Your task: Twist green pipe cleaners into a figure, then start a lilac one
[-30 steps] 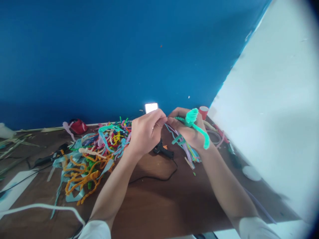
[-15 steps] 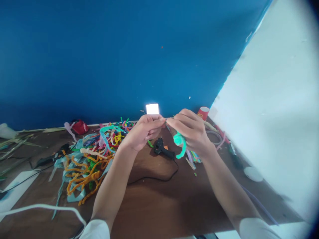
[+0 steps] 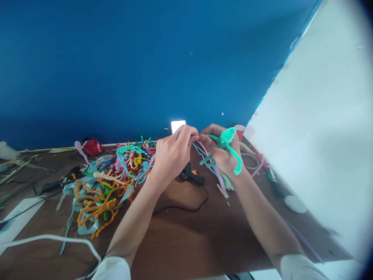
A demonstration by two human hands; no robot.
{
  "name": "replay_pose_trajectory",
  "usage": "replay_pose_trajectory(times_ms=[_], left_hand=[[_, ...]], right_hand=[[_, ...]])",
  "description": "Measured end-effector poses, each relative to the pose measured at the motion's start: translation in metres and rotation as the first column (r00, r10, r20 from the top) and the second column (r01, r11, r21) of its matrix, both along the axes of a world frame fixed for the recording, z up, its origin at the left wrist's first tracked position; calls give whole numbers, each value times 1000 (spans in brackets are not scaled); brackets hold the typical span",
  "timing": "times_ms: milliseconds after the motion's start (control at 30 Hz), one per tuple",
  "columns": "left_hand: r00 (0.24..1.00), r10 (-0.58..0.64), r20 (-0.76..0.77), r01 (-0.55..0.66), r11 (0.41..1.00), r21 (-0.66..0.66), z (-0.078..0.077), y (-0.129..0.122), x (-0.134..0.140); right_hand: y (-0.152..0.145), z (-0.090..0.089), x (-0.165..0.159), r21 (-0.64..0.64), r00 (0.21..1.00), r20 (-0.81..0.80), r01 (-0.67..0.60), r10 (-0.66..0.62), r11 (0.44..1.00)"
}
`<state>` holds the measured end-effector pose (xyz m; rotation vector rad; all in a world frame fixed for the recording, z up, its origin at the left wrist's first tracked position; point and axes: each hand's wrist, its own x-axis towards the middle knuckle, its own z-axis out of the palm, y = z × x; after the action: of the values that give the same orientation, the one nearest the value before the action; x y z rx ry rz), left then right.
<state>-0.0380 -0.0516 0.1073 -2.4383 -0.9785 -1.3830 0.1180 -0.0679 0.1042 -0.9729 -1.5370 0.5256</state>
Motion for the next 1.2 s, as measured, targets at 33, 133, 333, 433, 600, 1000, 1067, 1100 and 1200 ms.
replay_pose_trajectory(times_ms=[33, 133, 333, 433, 600, 1000, 1067, 1100, 1200], left_hand=[[1000, 25, 6, -25, 1000, -2, -1, -1, 1], [998, 52, 40, -48, 995, -92, 1, -3, 4], [992, -54, 113, 99, 893, -440, 10, 0, -6], [972, -94, 214, 205, 784, -587, 8, 8, -11], [855, -180, 486, 514, 419, -749, 3, 19, -14], [980, -172, 98, 197, 909, -368, 8, 11, -11], [989, -144, -16, 136, 960, -244, 7, 11, -11], [990, -122, -66, 108, 978, -177, 5, 11, -10], [986, -24, -165, 27, 999, 17, -2, 12, -7]], right_hand=[[0, -1, -1, -2, 1000, -4, -9, 9, 1000], [1, -6, -2, 29, 999, 50, 2, -3, 1000], [10, -13, 4, 519, 823, 510, -62, -251, 852], [14, -13, 10, 612, 612, 680, -171, -404, 772], [16, -13, 15, 652, 582, 682, -210, -443, 728], [14, -12, 5, 109, 965, 261, 10, -38, 994], [13, -10, 4, 9, 990, 138, 8, -10, 1000], [12, -9, 4, -32, 996, 90, -1, 4, 999], [12, -9, 3, -117, 998, -38, -60, 56, 991]])
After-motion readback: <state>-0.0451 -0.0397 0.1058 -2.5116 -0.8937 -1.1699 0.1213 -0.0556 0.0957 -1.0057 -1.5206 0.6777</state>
